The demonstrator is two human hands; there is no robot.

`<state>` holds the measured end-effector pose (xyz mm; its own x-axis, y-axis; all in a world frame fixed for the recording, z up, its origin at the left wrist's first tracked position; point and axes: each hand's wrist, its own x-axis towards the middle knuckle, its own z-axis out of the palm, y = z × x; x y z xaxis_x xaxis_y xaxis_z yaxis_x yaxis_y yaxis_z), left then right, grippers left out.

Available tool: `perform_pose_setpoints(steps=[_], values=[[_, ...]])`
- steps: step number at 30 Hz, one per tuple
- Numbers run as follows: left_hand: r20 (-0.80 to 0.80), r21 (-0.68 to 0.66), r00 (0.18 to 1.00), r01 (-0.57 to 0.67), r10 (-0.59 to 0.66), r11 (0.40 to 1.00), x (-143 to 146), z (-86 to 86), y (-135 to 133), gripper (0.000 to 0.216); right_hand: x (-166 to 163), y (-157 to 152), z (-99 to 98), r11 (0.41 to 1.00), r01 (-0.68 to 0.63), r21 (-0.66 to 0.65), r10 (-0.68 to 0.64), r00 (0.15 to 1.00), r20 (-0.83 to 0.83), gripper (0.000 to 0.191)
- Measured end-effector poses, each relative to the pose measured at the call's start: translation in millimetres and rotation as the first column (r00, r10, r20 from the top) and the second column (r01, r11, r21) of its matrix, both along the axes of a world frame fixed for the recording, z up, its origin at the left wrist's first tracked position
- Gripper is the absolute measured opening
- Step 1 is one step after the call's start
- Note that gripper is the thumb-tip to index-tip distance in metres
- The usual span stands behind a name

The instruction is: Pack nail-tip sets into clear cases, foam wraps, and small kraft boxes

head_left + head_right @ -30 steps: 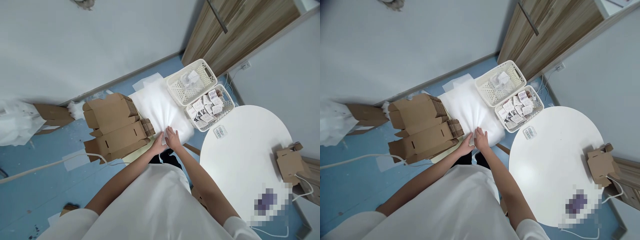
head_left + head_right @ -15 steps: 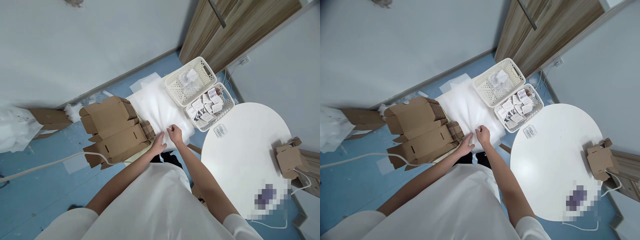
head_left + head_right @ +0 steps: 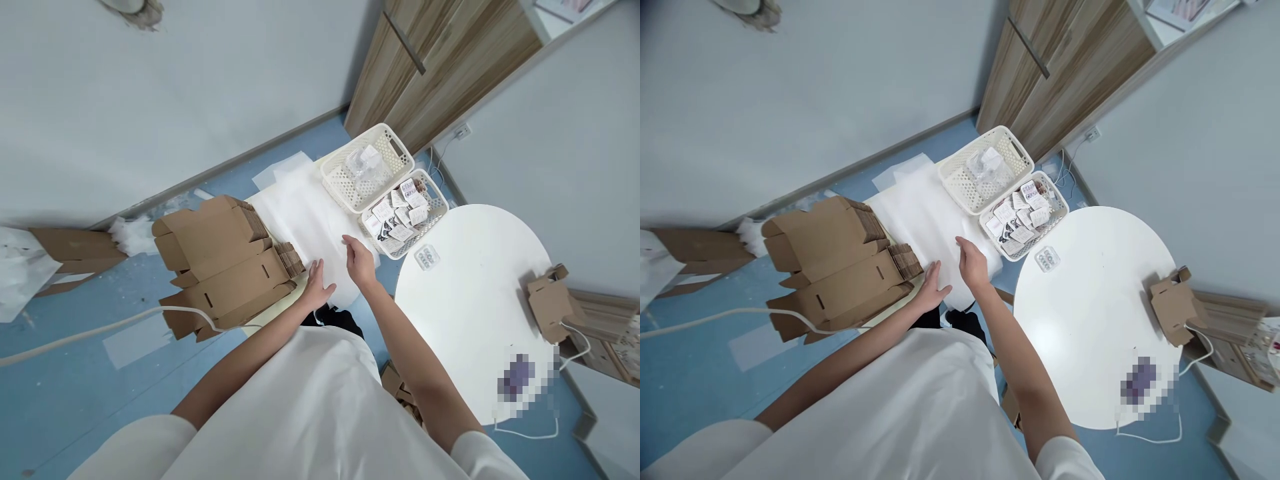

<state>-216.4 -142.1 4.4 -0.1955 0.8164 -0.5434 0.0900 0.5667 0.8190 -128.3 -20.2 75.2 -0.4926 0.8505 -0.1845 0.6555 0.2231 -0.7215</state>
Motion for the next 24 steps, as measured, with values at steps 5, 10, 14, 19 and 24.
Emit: perform_pose_setpoints(steps=[5, 10, 14, 19, 24], values=[[0.023, -0.012, 0.999, -0.034, 0.034, 0.999, 4, 2.5, -2, 0.078, -1, -16, 21.3, 0.977, -0.202, 0.069, 0.204, 0.979, -0.016, 0.043], [0.086, 0.034, 0.964, -0.255, 0.252, 0.966, 9, 3.0, -1, 0.071, 14, -28, 27.2, 0.944, -0.109, 0.312, 0.151, 0.982, -0.114, 0.029], [0.173, 0.047, 0.914, -0.381, 0.368, 0.923, 15, 4.8, 8, 0.075, 38, -28, 32.7, 0.905, 0.087, 0.416, -0.014, 0.984, -0.175, 0.008], [0.212, 0.062, 0.881, -0.444, 0.423, 0.894, 31, 7.6, 21, 0.082, 73, -28, 52.0, 0.908, 0.121, 0.402, -0.062, 0.986, -0.157, 0.010], [0.218, 0.200, 0.899, -0.421, 0.379, 0.885, 60, 17.6, 35, 0.073, 120, -38, 72.6, 0.907, 0.298, 0.298, -0.235, 0.945, -0.229, 0.022]])
